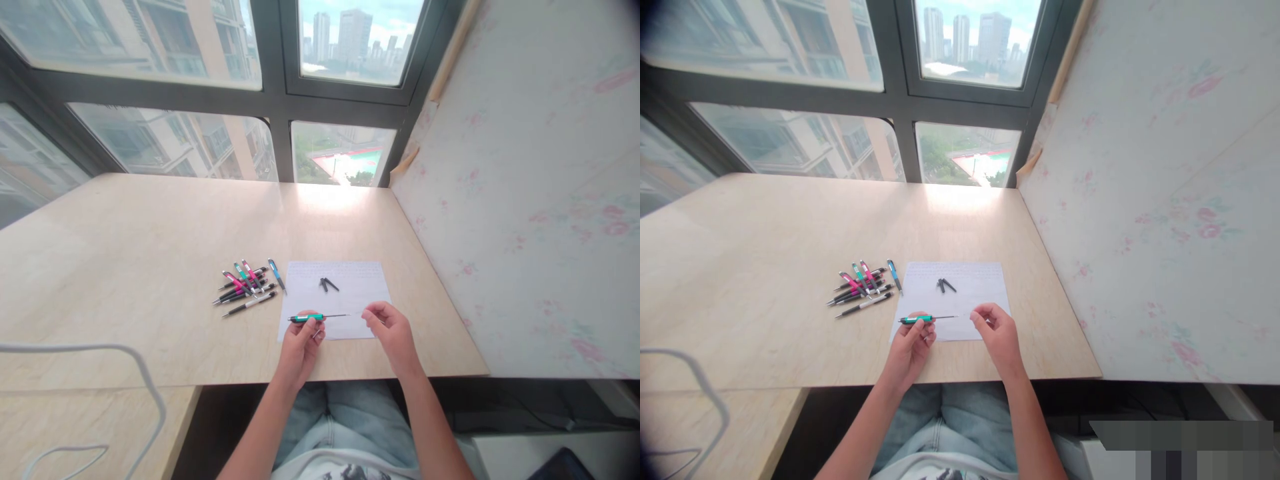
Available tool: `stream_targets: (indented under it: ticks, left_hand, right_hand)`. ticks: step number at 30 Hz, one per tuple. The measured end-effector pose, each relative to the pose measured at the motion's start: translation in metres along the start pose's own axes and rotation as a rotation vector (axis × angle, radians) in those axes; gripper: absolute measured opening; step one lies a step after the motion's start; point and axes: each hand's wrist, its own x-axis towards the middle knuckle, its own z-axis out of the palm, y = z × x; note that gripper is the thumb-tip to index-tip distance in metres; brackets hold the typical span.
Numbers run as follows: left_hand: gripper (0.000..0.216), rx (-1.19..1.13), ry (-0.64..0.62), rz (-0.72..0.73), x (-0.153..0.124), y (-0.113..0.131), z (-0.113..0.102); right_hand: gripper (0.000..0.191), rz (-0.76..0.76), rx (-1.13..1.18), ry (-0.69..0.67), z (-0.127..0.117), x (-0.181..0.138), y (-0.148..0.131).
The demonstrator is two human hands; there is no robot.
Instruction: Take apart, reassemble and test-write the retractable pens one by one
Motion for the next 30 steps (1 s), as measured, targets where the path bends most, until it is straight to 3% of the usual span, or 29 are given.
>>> stream_targets:
  ticks: [16, 23, 30]
  left_hand:
    - [0.019, -0.003, 0.003, -0.006, -0.003, 0.003, 0.004]
    - [0.021, -0.019, 0.004, -0.013, -0.003, 0.004, 0.006]
    - [0.024, -0.021, 0.019, -0.022, -0.003, 0.003, 0.005]
  right_hand:
    - [0.022, -0.104, -0.21, -0.225, 0.025, 0.005, 0.005]
    - [0.018, -0.303, -0.709, -0.001, 0.038, 0.053, 0.018]
    - [0.013, -0.274, -0.97, -0.013, 0.062, 0.076, 0.021]
